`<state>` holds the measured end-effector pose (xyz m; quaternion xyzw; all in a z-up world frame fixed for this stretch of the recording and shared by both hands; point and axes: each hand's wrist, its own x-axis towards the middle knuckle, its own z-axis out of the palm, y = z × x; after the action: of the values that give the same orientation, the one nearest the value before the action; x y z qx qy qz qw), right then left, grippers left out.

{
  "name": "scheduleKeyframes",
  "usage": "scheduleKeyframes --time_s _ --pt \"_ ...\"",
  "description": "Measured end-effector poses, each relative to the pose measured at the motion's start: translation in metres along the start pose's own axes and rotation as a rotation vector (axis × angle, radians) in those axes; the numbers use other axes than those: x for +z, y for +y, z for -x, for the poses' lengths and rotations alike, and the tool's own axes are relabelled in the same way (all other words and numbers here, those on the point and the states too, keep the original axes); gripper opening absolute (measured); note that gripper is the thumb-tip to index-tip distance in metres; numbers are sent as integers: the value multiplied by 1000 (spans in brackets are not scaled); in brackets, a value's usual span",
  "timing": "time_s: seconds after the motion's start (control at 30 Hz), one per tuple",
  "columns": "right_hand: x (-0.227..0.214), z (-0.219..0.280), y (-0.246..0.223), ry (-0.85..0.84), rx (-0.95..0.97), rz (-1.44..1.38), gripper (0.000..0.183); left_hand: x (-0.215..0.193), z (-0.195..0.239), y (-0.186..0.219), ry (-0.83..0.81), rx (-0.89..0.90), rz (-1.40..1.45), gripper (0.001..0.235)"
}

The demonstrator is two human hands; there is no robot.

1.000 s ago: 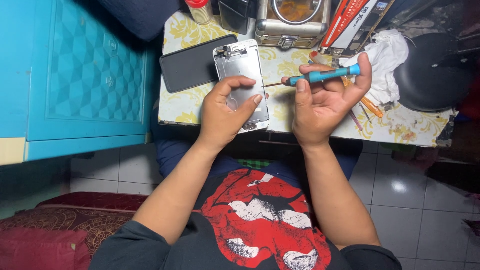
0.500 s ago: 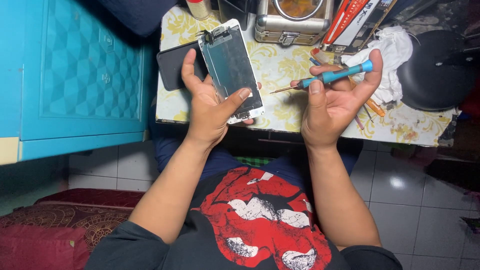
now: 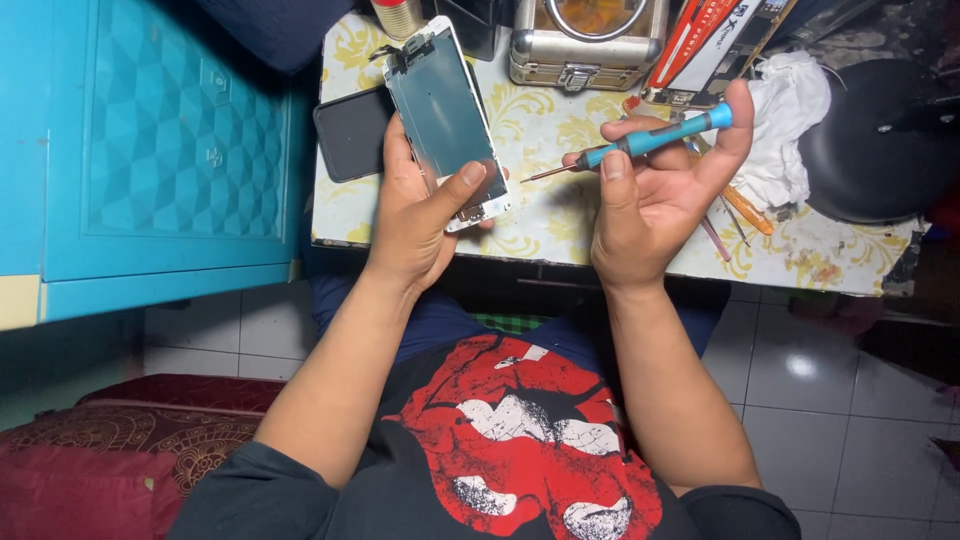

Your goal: The person uses a screwdriver to remove screws from the back of a disassembled smartphone. They then use the screwdriver to pry open the phone's casing and separate the back cover from the main body.

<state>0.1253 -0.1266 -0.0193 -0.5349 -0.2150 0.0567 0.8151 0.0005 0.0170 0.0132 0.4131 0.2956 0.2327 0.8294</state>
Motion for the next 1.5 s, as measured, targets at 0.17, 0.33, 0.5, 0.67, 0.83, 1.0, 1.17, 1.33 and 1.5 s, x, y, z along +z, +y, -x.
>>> scheduleKeyframes --time_s 0.17,0.33,0.5,0.67,0.83,1.0,1.17,1.33,1.5 --pt "2 2 3 -33 -5 10 84 -3 -2 -2 -39 6 33 95" --pt "3 4 1 -58 -92 77 79 -4 -2 -2 -52 -1 -25 100" --pt "6 8 1 -76 -30 -11 81 -4 0 -2 -59 -8 -51 107" --pt "6 8 1 -80 -23 -7 81 -6 0 -3 -64 0 -46 108" --pt "6 8 1 -90 -27 -1 81 -7 0 -4 -61 5 -40 108" --pt "4 8 2 -130 -63 34 78 -9 -1 -6 -73 24 -40 114" --pt "4 9 3 -141 -65 15 78 -6 2 -2 -65 12 -49 108" --pt "6 8 2 -134 -79 30 77 -8 -1 -5 -58 3 -35 113" --pt "4 8 5 -149 -75 14 78 -7 0 -4 -54 0 -55 111"
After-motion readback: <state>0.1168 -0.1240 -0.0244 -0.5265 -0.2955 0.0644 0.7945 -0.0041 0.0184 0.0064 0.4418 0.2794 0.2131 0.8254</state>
